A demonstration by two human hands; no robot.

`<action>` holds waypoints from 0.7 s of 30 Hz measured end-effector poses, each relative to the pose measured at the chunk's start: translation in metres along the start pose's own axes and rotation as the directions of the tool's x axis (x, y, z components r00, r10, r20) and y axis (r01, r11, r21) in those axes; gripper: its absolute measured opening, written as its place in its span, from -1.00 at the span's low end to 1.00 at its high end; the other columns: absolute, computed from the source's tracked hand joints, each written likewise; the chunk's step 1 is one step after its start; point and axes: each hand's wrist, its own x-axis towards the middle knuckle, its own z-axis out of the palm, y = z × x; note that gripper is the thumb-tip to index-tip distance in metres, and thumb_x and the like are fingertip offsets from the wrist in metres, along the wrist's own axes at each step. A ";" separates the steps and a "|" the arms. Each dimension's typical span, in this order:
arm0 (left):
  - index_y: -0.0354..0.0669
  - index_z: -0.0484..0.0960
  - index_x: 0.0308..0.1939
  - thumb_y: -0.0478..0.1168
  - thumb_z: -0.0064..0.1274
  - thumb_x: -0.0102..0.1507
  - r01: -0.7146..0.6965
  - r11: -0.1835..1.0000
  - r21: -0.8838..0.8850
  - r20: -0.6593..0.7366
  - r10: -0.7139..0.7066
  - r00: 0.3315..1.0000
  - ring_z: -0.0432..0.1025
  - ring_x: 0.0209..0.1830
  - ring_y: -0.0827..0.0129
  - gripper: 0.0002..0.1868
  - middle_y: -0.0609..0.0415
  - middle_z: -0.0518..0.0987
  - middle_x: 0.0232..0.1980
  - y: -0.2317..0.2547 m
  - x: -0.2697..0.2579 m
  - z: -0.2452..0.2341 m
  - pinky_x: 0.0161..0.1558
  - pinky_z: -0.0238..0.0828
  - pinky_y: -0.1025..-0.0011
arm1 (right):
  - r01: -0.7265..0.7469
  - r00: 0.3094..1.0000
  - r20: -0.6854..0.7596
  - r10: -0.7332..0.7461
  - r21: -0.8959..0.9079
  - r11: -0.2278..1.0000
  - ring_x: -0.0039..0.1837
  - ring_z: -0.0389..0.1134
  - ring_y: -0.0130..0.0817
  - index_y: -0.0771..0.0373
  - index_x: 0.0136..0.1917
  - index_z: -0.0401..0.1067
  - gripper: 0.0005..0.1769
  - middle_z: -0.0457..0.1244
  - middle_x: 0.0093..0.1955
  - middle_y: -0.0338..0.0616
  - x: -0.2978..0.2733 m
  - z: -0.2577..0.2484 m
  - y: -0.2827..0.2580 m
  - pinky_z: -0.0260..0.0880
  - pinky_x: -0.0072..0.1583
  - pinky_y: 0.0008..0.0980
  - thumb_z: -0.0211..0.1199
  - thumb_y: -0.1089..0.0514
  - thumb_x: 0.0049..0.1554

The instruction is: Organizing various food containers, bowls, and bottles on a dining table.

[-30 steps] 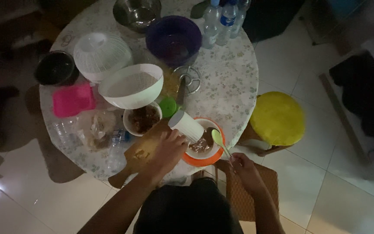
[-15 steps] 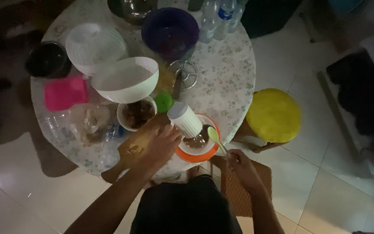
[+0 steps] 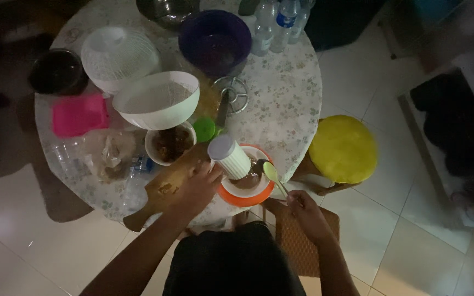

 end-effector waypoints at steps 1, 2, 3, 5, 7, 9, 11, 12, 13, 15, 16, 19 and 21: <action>-0.13 0.61 0.12 -0.17 0.08 -0.02 0.001 1.000 0.000 0.000 -0.001 1.000 0.27 0.27 -0.01 -0.41 0.05 0.41 0.31 0.001 -0.001 0.004 0.09 0.31 -0.03 | 0.000 1.000 0.001 0.000 -0.001 1.000 -0.10 0.23 -0.49 0.26 0.14 0.41 -0.69 0.24 -0.13 -0.27 0.001 0.000 0.002 0.32 -0.03 -0.42 0.12 -0.01 0.30; -0.17 0.60 0.13 -0.16 0.08 0.06 -0.003 0.999 0.033 0.090 0.000 0.996 0.27 0.27 -0.03 -0.47 0.02 0.41 0.32 0.001 -0.003 0.008 0.14 0.31 -0.05 | 0.005 1.000 0.006 -0.005 0.020 1.000 -0.10 0.22 -0.48 0.26 0.14 0.41 -0.69 0.24 -0.13 -0.27 0.003 0.000 0.003 0.31 -0.03 -0.41 0.14 0.00 0.30; -0.21 0.58 0.14 -0.15 0.08 0.15 -0.011 0.998 0.066 0.179 -0.001 0.984 0.27 0.26 -0.06 -0.52 -0.02 0.40 0.32 0.001 -0.004 0.012 0.18 0.31 -0.07 | 0.009 1.000 0.010 -0.010 0.040 0.999 -0.10 0.21 -0.47 0.27 0.14 0.42 -0.69 0.24 -0.14 -0.26 0.004 0.000 0.005 0.31 -0.04 -0.40 0.15 0.00 0.29; -0.19 0.59 0.12 -0.17 0.08 0.14 0.017 1.000 0.000 0.149 -0.017 0.989 0.26 0.28 -0.02 -0.55 0.03 0.40 0.32 0.002 -0.005 0.012 0.13 0.32 -0.07 | 0.005 1.000 0.013 -0.005 0.047 0.999 -0.10 0.22 -0.48 0.27 0.14 0.41 -0.70 0.24 -0.13 -0.27 0.007 -0.002 0.008 0.31 -0.03 -0.41 0.15 0.01 0.29; -0.17 0.60 0.10 -0.20 0.08 0.14 0.041 0.997 -0.066 0.120 -0.033 0.992 0.26 0.30 0.03 -0.57 0.07 0.41 0.32 0.004 -0.006 0.016 0.08 0.34 -0.07 | 0.001 1.000 0.015 -0.002 0.056 0.998 -0.10 0.22 -0.48 0.26 0.14 0.41 -0.70 0.25 -0.13 -0.28 0.009 -0.003 0.008 0.31 -0.03 -0.41 0.14 0.01 0.28; -0.15 0.61 0.08 -0.17 0.05 0.18 0.075 0.997 -0.012 0.087 -0.074 0.993 0.25 0.30 -0.01 -0.61 0.08 0.43 0.25 0.005 -0.010 0.025 0.06 0.35 -0.08 | 0.000 1.000 0.015 0.000 0.056 0.998 -0.09 0.23 -0.49 0.27 0.14 0.40 -0.71 0.25 -0.11 -0.30 0.009 -0.004 0.006 0.32 -0.03 -0.42 0.15 0.04 0.26; -0.15 0.61 0.07 -0.16 0.04 0.19 0.077 0.997 -0.017 0.056 -0.076 0.996 0.25 0.34 0.01 -0.63 0.11 0.43 0.27 0.003 -0.016 0.046 0.12 0.36 -0.03 | 0.008 1.000 0.021 -0.009 0.040 0.999 -0.08 0.24 -0.49 0.27 0.15 0.40 -0.71 0.27 -0.11 -0.30 0.011 -0.003 0.008 0.32 -0.02 -0.42 0.15 0.04 0.26; -0.16 0.62 0.05 -0.16 0.03 0.20 0.076 0.997 -0.027 0.022 -0.075 0.997 0.26 0.38 0.03 -0.64 0.14 0.43 0.30 0.003 -0.018 0.057 0.17 0.37 0.01 | 0.015 1.000 0.022 -0.016 0.023 1.000 -0.07 0.25 -0.49 0.26 0.15 0.39 -0.71 0.28 -0.10 -0.30 0.012 -0.004 0.008 0.32 -0.01 -0.43 0.14 0.04 0.27; -0.16 0.62 0.05 -0.16 0.03 0.20 0.075 0.997 -0.027 0.021 -0.075 0.997 0.26 0.38 0.03 -0.64 0.14 0.43 0.30 0.004 -0.015 0.050 0.17 0.37 0.01 | 0.016 1.000 0.021 -0.016 0.022 1.000 -0.07 0.25 -0.49 0.26 0.15 0.39 -0.71 0.28 -0.10 -0.30 0.011 -0.005 0.005 0.32 -0.01 -0.43 0.14 0.04 0.27; -0.11 0.63 0.07 -0.13 0.05 0.17 0.118 0.989 -0.088 0.080 -0.111 0.991 0.24 0.36 0.02 -0.60 0.18 0.43 0.26 0.006 -0.011 0.036 0.09 0.37 -0.05 | 0.038 0.999 0.022 -0.038 0.025 0.999 -0.08 0.23 -0.49 0.26 0.16 0.40 -0.70 0.28 -0.11 -0.28 0.006 -0.006 -0.001 0.30 -0.01 -0.44 0.14 0.01 0.29; -0.11 0.63 0.07 -0.13 0.05 0.17 0.117 0.989 -0.089 0.082 -0.110 0.991 0.24 0.36 0.02 -0.60 0.18 0.43 0.26 0.007 -0.011 0.029 0.09 0.37 -0.05 | 0.036 0.999 0.023 -0.036 0.026 0.999 -0.08 0.23 -0.49 0.26 0.16 0.40 -0.70 0.28 -0.11 -0.28 0.007 -0.007 0.002 0.30 -0.01 -0.44 0.14 0.01 0.29; -0.08 0.64 0.08 -0.12 0.05 0.16 0.109 0.994 0.025 0.054 -0.110 0.992 0.22 0.34 -0.05 -0.59 0.15 0.42 0.23 0.005 -0.012 0.022 0.02 0.37 -0.10 | 0.028 0.999 0.036 -0.031 0.069 0.997 -0.08 0.21 -0.48 0.27 0.17 0.40 -0.69 0.25 -0.11 -0.27 0.009 -0.008 0.005 0.29 -0.03 -0.43 0.14 0.01 0.30; -0.12 0.61 0.09 -0.16 0.00 0.37 0.166 0.970 -0.177 0.163 -0.137 0.977 0.26 0.32 0.09 -0.74 0.22 0.40 0.38 0.002 -0.015 0.036 0.12 0.37 -0.02 | 0.017 0.999 0.036 -0.018 0.033 0.999 -0.06 0.24 -0.50 0.26 0.17 0.40 -0.69 0.26 -0.09 -0.28 0.010 -0.008 -0.001 0.30 0.00 -0.46 0.14 0.01 0.29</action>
